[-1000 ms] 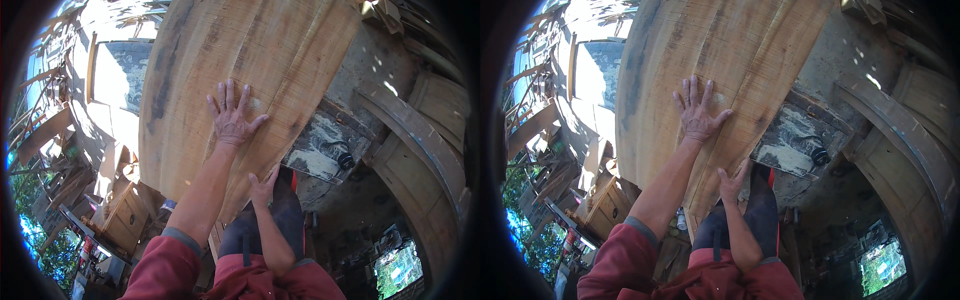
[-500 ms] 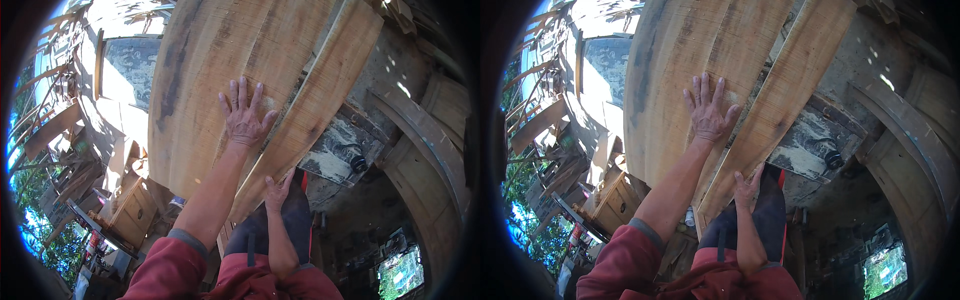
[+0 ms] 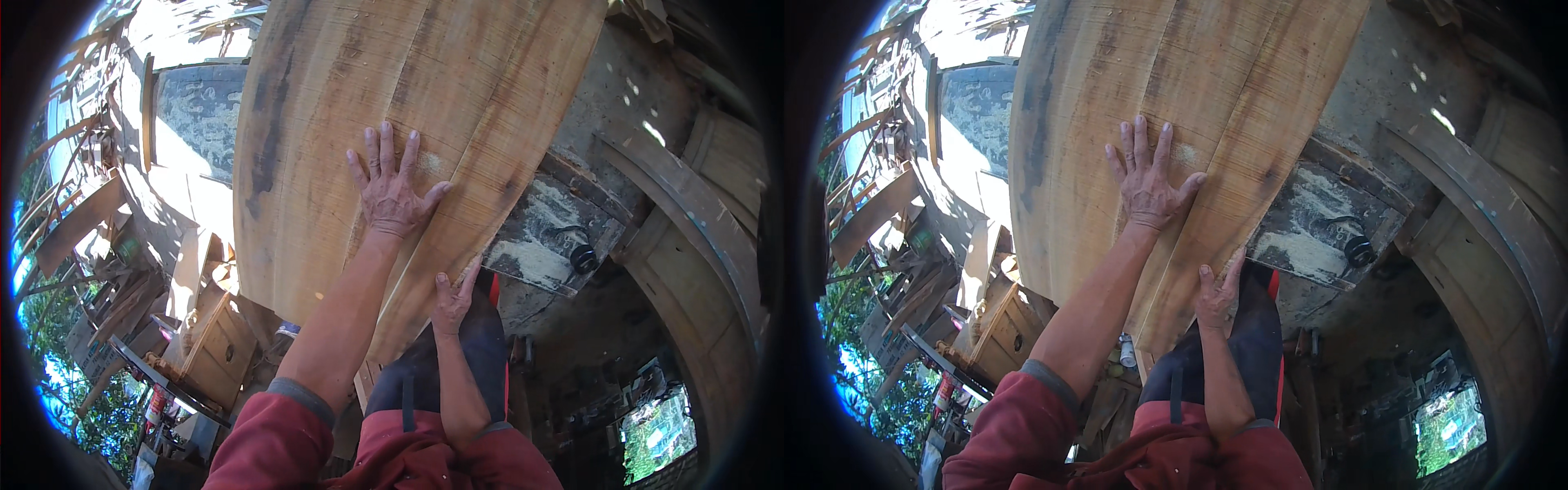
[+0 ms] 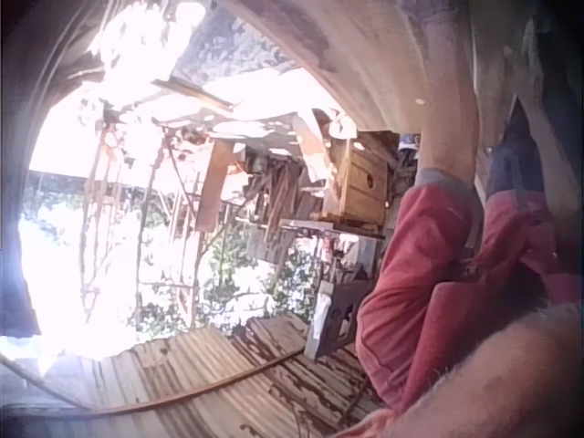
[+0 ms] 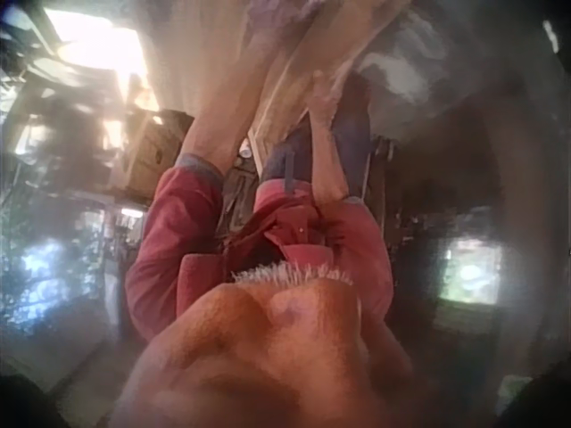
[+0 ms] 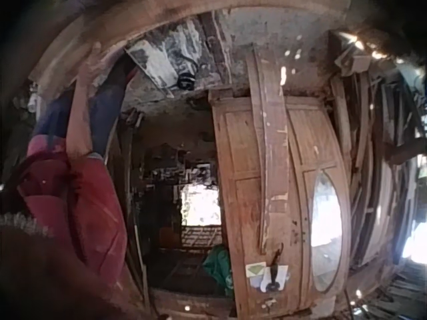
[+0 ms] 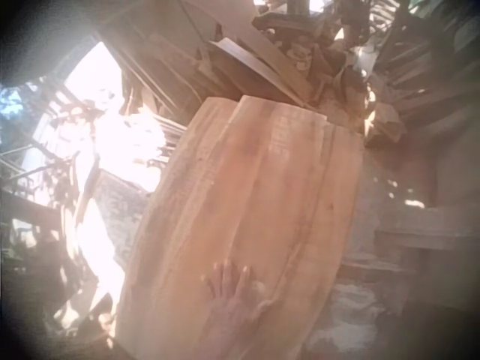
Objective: The person picks up several wood planks, aligns them to check their edges, and then passes the edge of one plank across a jointer machine multiple times.
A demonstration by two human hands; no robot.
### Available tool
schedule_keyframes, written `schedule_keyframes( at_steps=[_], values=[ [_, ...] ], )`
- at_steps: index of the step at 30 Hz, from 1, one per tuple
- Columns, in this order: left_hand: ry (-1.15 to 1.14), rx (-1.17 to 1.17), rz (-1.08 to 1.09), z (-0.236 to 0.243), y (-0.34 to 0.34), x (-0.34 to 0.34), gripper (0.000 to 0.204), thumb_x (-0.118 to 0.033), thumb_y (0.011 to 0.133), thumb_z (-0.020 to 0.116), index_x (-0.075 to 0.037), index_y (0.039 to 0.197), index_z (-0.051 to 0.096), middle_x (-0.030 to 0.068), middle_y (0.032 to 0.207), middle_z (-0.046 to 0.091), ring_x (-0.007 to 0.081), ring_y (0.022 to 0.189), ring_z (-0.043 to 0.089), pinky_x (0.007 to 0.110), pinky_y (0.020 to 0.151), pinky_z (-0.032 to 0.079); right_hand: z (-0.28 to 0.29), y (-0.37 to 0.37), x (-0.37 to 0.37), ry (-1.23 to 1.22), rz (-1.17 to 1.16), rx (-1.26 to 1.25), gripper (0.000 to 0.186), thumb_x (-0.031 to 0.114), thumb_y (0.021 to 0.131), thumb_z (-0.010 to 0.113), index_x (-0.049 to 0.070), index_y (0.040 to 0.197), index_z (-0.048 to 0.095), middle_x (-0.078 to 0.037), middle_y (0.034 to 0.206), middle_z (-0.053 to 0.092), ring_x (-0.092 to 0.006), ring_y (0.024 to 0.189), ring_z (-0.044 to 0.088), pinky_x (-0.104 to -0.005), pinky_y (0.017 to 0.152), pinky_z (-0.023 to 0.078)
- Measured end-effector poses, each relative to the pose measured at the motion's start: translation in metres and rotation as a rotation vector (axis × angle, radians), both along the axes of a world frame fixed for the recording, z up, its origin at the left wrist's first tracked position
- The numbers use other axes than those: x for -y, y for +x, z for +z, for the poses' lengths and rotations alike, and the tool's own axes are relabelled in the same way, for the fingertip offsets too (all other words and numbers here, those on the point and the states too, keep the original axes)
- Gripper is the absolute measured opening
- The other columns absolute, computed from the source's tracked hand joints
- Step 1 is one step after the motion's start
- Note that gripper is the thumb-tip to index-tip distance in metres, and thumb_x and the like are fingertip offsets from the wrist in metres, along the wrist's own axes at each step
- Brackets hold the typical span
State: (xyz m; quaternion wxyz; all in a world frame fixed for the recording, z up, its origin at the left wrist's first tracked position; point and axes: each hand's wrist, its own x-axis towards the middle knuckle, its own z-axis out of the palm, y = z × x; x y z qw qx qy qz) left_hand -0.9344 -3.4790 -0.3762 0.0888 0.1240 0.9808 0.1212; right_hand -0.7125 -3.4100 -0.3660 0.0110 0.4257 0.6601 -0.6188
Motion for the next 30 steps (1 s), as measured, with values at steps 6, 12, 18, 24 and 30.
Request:
schedule_keyframes(
  at_steps=[6,12,18,24,30],
  values=[
    [0.021,-0.053,0.007,-0.008,-0.001,0.002,0.114,-0.082,0.066,0.069,-0.022,0.156,0.035,0.0167,0.166,0.018,0.0364,0.155,0.010,0.064,0.120,0.003,-0.002,0.000,-0.005,0.026,0.053,0.010,0.084,0.026,0.094,0.066,-0.008,0.155,0.019,-0.027,0.160,0.027,-0.0364,0.150,0.025,-0.0402,0.122,0.020],
    [0.021,-0.041,0.006,-0.006,0.002,0.001,0.114,-0.083,0.066,0.068,-0.022,0.157,0.034,0.0166,0.166,0.018,0.0363,0.155,0.010,0.063,0.121,0.003,0.001,0.002,-0.010,-0.135,-0.004,-0.022,0.085,0.028,0.096,0.065,-0.008,0.156,0.017,-0.026,0.162,0.024,-0.0352,0.151,0.023,-0.0398,0.123,0.019],
    [0.026,-0.070,-0.007,-0.009,0.000,0.002,0.112,-0.082,0.068,0.068,-0.021,0.156,0.035,0.0167,0.166,0.018,0.0368,0.155,0.009,0.063,0.121,0.003,-0.003,0.005,-0.010,-0.121,0.023,-0.015,0.084,0.025,0.097,0.065,-0.007,0.157,0.015,-0.025,0.162,0.023,-0.0333,0.151,0.023,-0.0388,0.122,0.020],
    [0.036,-0.050,0.004,-0.005,-0.004,0.000,0.111,-0.081,0.068,0.068,-0.021,0.156,0.035,0.0163,0.166,0.017,0.0365,0.155,0.009,0.063,0.121,0.002,-0.001,0.011,-0.008,-0.180,0.010,0.009,0.082,0.020,0.096,0.066,-0.006,0.157,0.016,-0.024,0.161,0.025,-0.0313,0.149,0.025,-0.0381,0.122,0.020],
    [0.042,-0.045,0.007,-0.005,0.000,0.002,0.108,-0.079,0.069,0.069,-0.022,0.156,0.036,0.0157,0.166,0.017,0.0359,0.155,0.009,0.064,0.120,0.002,-0.005,0.003,-0.004,-0.184,-0.021,-0.048,0.087,0.018,0.096,0.067,-0.004,0.158,0.011,-0.020,0.161,0.026,-0.0270,0.147,0.028,-0.0359,0.120,0.022]
  ],
)
